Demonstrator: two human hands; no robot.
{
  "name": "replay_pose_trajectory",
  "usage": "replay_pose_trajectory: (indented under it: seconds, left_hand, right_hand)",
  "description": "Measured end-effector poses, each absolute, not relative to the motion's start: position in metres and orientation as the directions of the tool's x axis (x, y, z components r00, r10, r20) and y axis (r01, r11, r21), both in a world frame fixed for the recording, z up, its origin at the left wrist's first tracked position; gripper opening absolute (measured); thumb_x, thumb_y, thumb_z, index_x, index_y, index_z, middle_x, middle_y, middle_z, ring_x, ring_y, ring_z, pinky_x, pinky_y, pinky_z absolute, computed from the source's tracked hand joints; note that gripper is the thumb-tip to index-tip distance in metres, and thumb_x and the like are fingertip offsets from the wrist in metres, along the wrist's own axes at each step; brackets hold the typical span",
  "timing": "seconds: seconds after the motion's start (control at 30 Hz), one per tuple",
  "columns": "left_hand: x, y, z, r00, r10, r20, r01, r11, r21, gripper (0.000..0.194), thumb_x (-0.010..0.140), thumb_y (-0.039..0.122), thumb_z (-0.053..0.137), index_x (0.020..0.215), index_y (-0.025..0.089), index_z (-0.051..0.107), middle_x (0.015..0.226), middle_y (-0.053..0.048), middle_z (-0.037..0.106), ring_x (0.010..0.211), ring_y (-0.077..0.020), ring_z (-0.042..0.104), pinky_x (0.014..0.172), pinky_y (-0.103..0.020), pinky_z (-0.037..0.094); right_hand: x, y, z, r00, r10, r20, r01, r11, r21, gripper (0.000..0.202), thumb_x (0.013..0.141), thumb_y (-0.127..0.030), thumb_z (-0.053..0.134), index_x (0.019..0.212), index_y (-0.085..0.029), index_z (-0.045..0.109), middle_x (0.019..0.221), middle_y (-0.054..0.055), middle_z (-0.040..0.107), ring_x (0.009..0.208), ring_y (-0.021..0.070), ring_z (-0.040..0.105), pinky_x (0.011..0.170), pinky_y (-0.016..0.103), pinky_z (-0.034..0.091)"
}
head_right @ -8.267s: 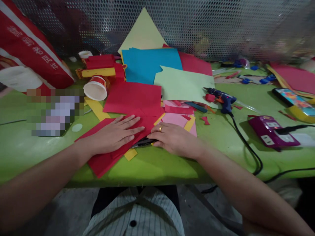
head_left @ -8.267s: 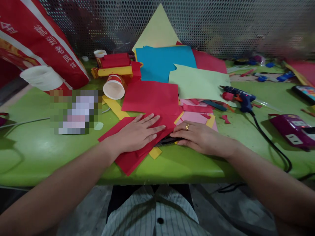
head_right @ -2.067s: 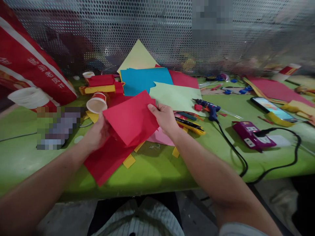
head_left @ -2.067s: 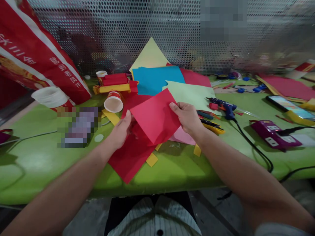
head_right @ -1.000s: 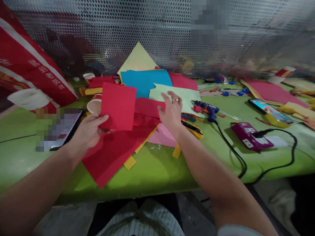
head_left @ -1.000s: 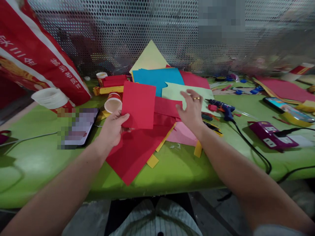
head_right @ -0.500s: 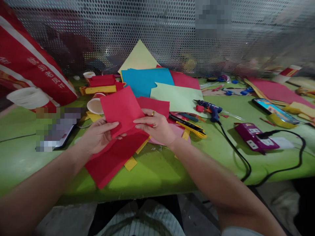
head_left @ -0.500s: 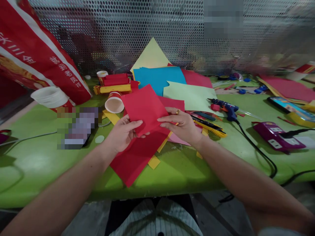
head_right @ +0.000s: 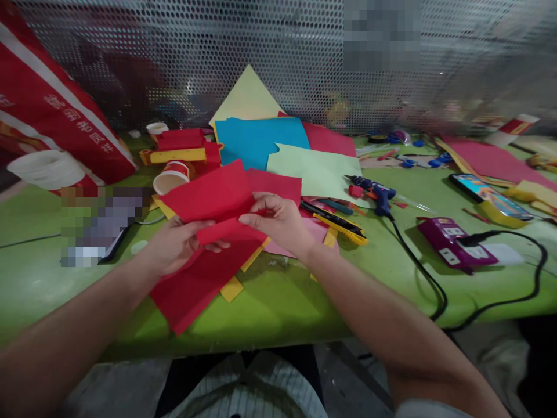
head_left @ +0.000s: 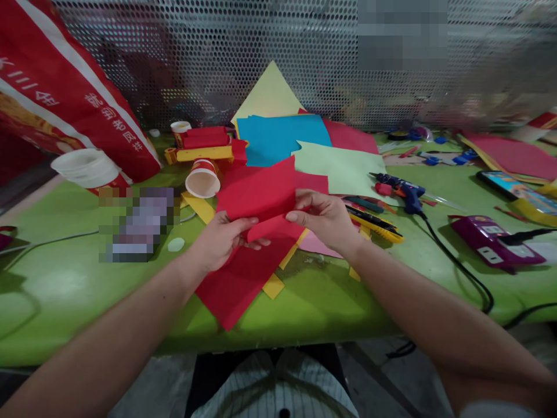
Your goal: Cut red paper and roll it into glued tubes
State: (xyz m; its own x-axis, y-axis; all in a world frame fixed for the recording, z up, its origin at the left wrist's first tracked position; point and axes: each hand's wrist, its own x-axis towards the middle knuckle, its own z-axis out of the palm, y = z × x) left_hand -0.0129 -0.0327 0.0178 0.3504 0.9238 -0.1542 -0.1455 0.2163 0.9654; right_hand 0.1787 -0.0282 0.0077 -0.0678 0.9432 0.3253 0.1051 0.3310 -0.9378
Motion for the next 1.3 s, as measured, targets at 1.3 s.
replay_pose_trajectory:
  seconds: [1.3]
  left_hand:
    - [-0.012,-0.03,0.013,0.363,0.908,-0.211,-0.138,0.276,0.951,0.024,0.066,0.027,0.072,0.086,0.015,0.063,0.074,-0.003,0.069,0.057,-0.0134,0.062,0.056,-0.026,0.053]
  right_hand:
    - [0.168,-0.03,-0.003,0.067,0.961,0.269,0.023,0.268,-0.963,0.049,0.067,-0.039,0.071,0.107,-0.025,0.046,0.081,0.002,0.061,0.08,0.0189,0.061,0.063,0.031,0.053]
